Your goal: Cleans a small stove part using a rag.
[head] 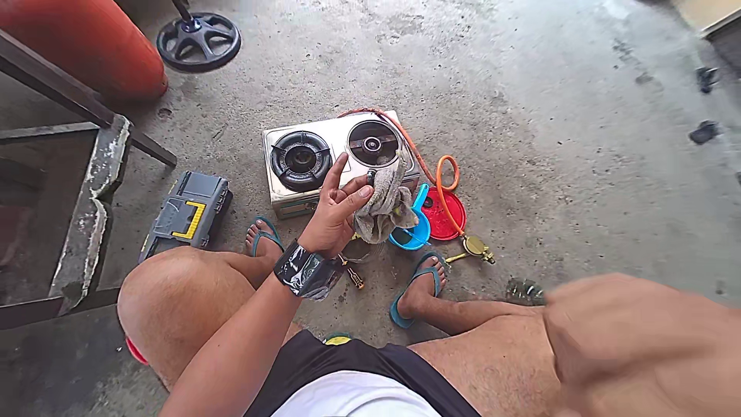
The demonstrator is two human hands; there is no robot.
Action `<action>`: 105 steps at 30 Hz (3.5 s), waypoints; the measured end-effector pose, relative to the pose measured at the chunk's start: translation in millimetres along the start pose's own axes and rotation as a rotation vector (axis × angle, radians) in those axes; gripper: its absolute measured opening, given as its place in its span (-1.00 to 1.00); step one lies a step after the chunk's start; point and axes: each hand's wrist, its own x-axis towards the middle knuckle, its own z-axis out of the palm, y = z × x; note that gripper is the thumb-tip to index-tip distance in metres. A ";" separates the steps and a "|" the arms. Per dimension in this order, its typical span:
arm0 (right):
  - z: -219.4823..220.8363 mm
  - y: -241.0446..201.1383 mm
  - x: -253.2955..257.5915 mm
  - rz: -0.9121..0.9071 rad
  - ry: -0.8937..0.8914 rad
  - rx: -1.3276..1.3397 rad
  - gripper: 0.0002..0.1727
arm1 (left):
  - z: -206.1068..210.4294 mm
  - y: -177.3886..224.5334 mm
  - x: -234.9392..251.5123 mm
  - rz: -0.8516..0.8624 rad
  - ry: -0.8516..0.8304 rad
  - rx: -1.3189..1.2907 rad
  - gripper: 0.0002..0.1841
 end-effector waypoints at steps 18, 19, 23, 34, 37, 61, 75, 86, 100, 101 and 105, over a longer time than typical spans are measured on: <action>87.9 185.7 37.3 0.136 0.960 -0.184 -0.87 | 0.4 -25.0 5.7 0.032 0.028 0.213 0.10; 84.6 184.4 34.4 0.105 0.987 -0.129 -0.89 | 1.6 -25.0 6.7 0.024 0.029 0.200 0.08; 85.3 180.1 34.4 0.090 1.015 -0.192 -0.80 | 4.3 -27.7 11.4 -0.026 0.030 0.176 0.03; 87.0 181.1 32.1 0.084 0.803 -0.480 -0.58 | 1.9 -23.4 1.1 -0.037 -0.112 0.200 0.14; 82.1 188.6 28.3 0.166 0.812 -0.417 -0.62 | 0.1 -27.0 -2.4 -0.054 -0.171 0.211 0.12; 70.8 156.7 27.7 0.103 1.314 0.682 -0.68 | -5.0 -22.9 1.5 -0.189 -0.218 -0.391 -0.29; 97.8 167.3 36.3 0.266 0.928 -0.213 -0.73 | -3.9 -28.1 -3.2 -0.138 -0.126 -0.071 -0.10; 73.2 165.4 20.4 0.307 0.665 -0.959 -0.69 | -2.5 -34.5 -5.7 -0.224 -0.058 -0.045 -0.07; 81.7 171.3 24.1 0.389 0.674 -0.953 -0.66 | -0.4 -27.2 -3.9 -0.186 0.023 0.045 -0.09; 82.7 170.9 25.5 0.399 0.681 -0.937 -0.68 | 1.4 -29.1 -4.1 -0.143 0.042 0.105 -0.04; 88.7 171.5 30.3 0.439 0.693 -0.767 -0.73 | 3.0 -37.7 -6.5 0.013 -0.012 0.346 0.16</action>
